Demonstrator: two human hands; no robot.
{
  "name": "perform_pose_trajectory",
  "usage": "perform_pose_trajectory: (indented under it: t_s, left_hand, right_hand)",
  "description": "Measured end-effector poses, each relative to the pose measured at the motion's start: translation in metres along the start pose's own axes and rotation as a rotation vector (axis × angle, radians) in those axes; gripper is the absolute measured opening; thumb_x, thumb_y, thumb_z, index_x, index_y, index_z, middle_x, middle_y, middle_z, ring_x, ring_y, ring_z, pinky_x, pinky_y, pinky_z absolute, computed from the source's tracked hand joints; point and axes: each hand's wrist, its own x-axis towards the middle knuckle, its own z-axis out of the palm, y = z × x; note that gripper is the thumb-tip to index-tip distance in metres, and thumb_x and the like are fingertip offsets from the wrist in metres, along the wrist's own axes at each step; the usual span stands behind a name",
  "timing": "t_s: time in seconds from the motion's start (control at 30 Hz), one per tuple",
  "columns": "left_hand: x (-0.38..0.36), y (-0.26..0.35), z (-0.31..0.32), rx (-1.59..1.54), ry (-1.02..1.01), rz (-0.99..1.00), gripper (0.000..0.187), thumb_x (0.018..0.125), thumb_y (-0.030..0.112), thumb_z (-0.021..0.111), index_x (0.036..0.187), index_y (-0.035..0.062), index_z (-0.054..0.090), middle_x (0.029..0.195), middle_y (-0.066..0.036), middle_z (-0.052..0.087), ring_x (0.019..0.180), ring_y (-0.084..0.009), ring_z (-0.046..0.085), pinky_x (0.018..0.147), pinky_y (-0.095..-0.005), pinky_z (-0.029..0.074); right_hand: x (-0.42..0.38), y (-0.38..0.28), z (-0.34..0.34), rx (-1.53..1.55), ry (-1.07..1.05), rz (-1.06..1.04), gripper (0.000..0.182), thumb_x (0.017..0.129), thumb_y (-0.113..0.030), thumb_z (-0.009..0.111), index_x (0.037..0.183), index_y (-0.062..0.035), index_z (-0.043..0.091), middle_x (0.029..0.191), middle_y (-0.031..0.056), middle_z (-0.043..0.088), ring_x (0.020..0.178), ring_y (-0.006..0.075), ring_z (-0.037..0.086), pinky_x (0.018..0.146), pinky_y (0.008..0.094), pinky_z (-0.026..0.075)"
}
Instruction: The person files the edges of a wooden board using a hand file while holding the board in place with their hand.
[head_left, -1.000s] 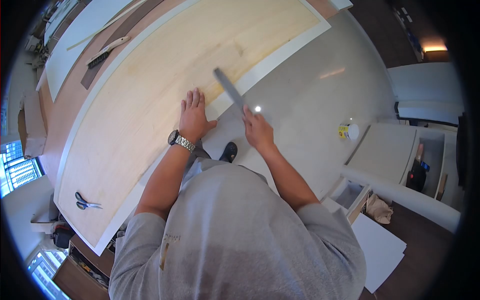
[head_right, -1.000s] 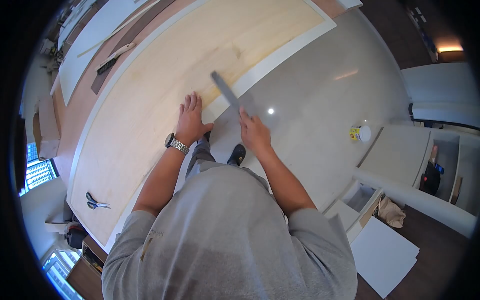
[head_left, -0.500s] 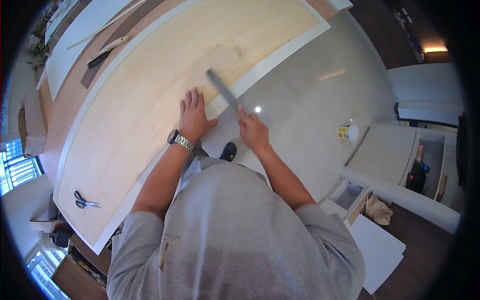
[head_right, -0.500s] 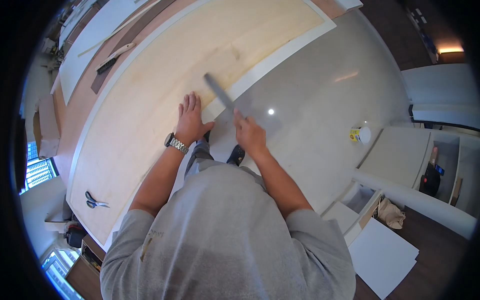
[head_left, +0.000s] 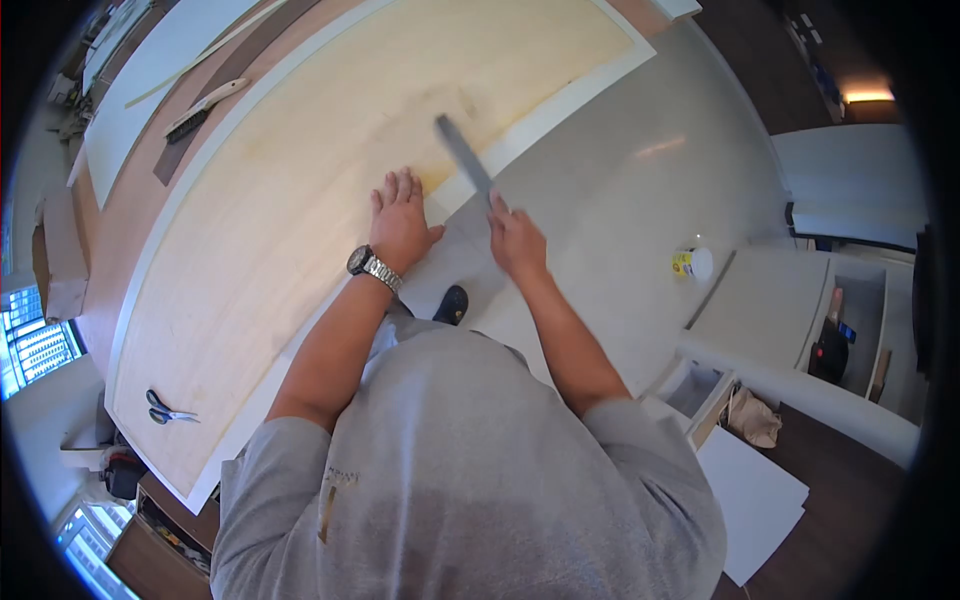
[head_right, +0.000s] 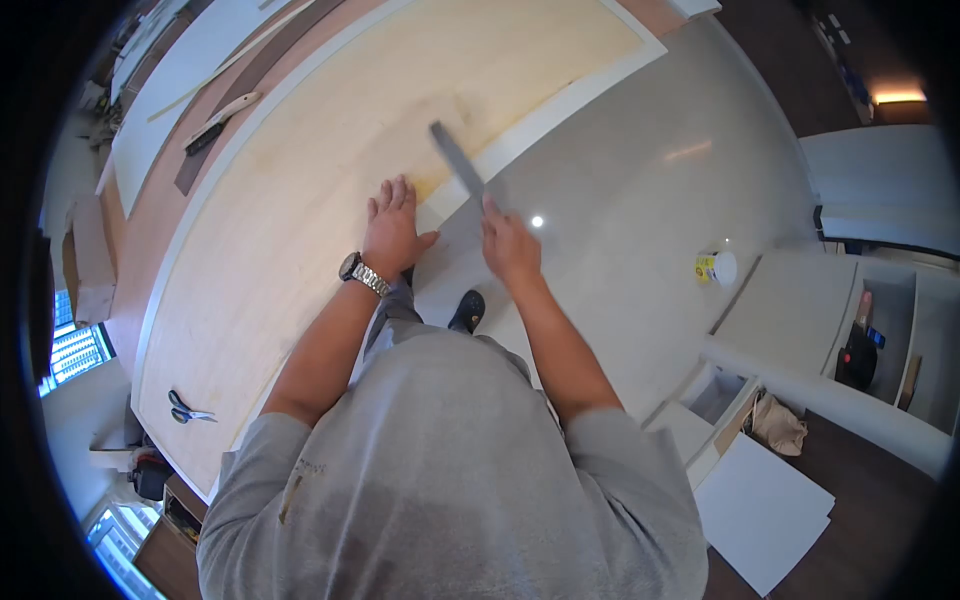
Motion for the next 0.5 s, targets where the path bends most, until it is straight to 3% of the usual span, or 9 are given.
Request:
perform_pose_trajectory:
  t_s: [0.13,0.23,0.33,0.5]
  left_hand:
    - [0.001,0.0,-0.006,-0.014,-0.009,-0.003,0.098,0.083,0.044,0.076,0.155,-0.0038,0.031,0.165,-0.023,0.023,0.154,-0.04,0.018,0.122,-0.0565,0.021]
    - [0.003,-0.002,-0.005,-0.024,-0.015,-0.018,0.097,0.083,0.044,0.076,0.155,-0.0027,0.03,0.166,-0.021,0.022,0.154,-0.0383,0.018,0.123,-0.0557,0.019]
    - [0.003,-0.002,-0.002,-0.027,-0.022,-0.024,0.097,0.083,0.044,0.076,0.156,-0.002,0.03,0.166,-0.019,0.022,0.154,-0.0375,0.018,0.124,-0.0552,0.018]
    - [-0.001,-0.001,-0.003,-0.015,-0.034,-0.021,0.096,0.083,0.043,0.076,0.155,-0.0022,0.031,0.166,-0.019,0.023,0.154,-0.0376,0.018,0.123,-0.0559,0.019]
  right_hand:
    - [0.037,0.003,-0.006,0.031,0.044,0.059,0.043,0.1,-0.03,0.059,0.143,-0.0306,0.056,0.086,0.0151,0.061,0.077,0.0387,0.064,0.069,0.0491,0.054]
    - [-0.026,0.007,-0.012,0.008,-0.022,0.013,0.039,0.101,-0.03,0.058,0.14,-0.0258,0.059,0.083,0.0155,0.06,0.078,0.0374,0.064,0.07,0.0484,0.052]
    - [-0.05,0.006,-0.014,0.064,-0.107,0.104,0.038,0.101,-0.03,0.058,0.139,-0.0263,0.06,0.084,0.0144,0.061,0.08,0.0364,0.064,0.071,0.0476,0.052]
    - [0.045,0.014,-0.003,0.014,0.015,0.034,0.04,0.1,-0.034,0.058,0.141,-0.0311,0.059,0.087,0.0131,0.061,0.079,0.0369,0.064,0.073,0.0489,0.053]
